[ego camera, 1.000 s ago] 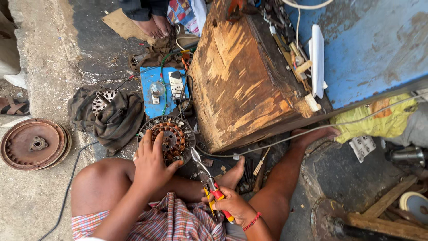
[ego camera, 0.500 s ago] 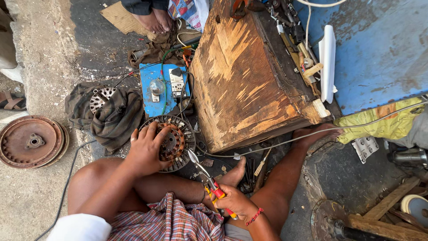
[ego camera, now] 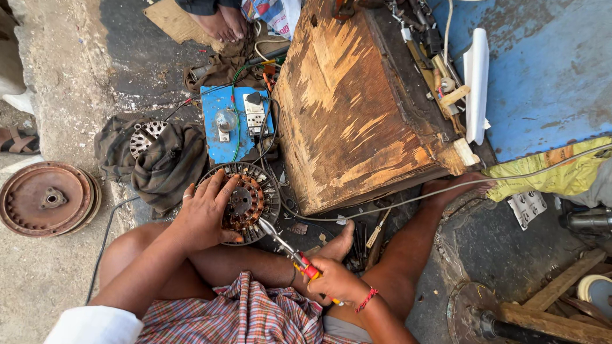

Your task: The person sits on the ground rewinding an electric motor stator, feeding and pressing wire into the slots of the winding. They hold the stator steady with one hand and use pliers and a small stick tool to push and pack the wire into place around the slots.

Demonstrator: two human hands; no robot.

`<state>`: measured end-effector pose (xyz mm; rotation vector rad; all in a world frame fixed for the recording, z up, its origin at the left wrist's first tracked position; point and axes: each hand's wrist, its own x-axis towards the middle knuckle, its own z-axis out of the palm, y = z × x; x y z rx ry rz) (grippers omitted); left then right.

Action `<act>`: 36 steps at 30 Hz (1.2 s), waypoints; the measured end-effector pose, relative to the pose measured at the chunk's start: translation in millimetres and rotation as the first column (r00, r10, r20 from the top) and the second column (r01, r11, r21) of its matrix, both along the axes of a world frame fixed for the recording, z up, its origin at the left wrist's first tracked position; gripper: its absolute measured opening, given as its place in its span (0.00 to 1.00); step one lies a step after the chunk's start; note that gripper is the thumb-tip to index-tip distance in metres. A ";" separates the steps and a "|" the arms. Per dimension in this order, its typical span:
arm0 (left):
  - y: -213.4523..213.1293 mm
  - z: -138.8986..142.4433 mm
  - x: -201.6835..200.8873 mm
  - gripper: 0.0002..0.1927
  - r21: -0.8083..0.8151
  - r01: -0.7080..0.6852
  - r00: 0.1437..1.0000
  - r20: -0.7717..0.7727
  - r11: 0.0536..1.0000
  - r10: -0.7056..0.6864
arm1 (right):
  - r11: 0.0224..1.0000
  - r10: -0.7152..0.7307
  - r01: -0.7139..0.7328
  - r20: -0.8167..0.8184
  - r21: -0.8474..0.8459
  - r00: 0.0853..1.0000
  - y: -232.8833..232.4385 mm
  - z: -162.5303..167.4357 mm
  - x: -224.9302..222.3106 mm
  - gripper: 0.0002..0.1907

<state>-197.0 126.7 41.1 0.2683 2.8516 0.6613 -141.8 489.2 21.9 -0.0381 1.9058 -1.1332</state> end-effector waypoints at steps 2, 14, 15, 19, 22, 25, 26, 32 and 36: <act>-0.1 -5.7 2.0 0.71 0.012 -0.014 1.000 -0.012 1.000 0.014 | 0.996 0.083 -0.077 -0.119 0.055 0.989 0.6 1.0 -5.4 0.09; -8.9 -4.7 -7.1 0.70 0.013 0.057 0.998 0.028 0.998 -0.057 | 0.958 0.274 -0.228 -0.309 0.176 0.911 -3.5 -6.7 -24.7 0.14; -9.0 -4.6 -7.8 0.70 0.013 0.063 0.997 0.035 0.998 -0.063 | 0.956 0.277 -0.228 -0.315 0.186 0.908 -2.5 -7.5 -25.3 0.15; -10.1 -3.7 -8.2 0.69 0.005 0.071 0.996 0.048 0.997 -0.072 | 0.951 0.291 -0.226 -0.361 0.212 0.886 -0.2 -9.5 -28.8 0.19; -11.4 -2.6 -6.9 0.69 0.024 0.064 0.997 0.049 0.998 -0.065 | 0.922 0.361 -0.270 -0.366 0.279 0.858 -2.1 -6.5 -32.4 0.17; -13.0 -2.3 -5.8 0.69 0.045 0.057 0.997 0.049 0.997 -0.059 | 0.908 0.382 -0.276 -0.351 0.316 0.855 -7.6 0.6 -32.6 0.14; -13.1 -2.5 -5.5 0.69 0.048 0.052 0.997 0.052 0.997 -0.055 | 0.908 0.378 -0.271 -0.348 0.319 0.858 -10.0 3.4 -31.7 0.14; -12.5 -6.4 -1.7 0.68 0.047 0.070 0.997 0.018 0.996 -0.071 | 0.943 0.332 -0.253 -0.521 0.218 0.786 -24.4 15.3 -18.9 0.14; -12.1 -7.1 -0.6 0.68 0.021 0.077 0.997 -0.001 0.997 -0.077 | 0.936 0.344 -0.239 -0.523 0.259 0.780 -27.2 22.6 -19.2 0.13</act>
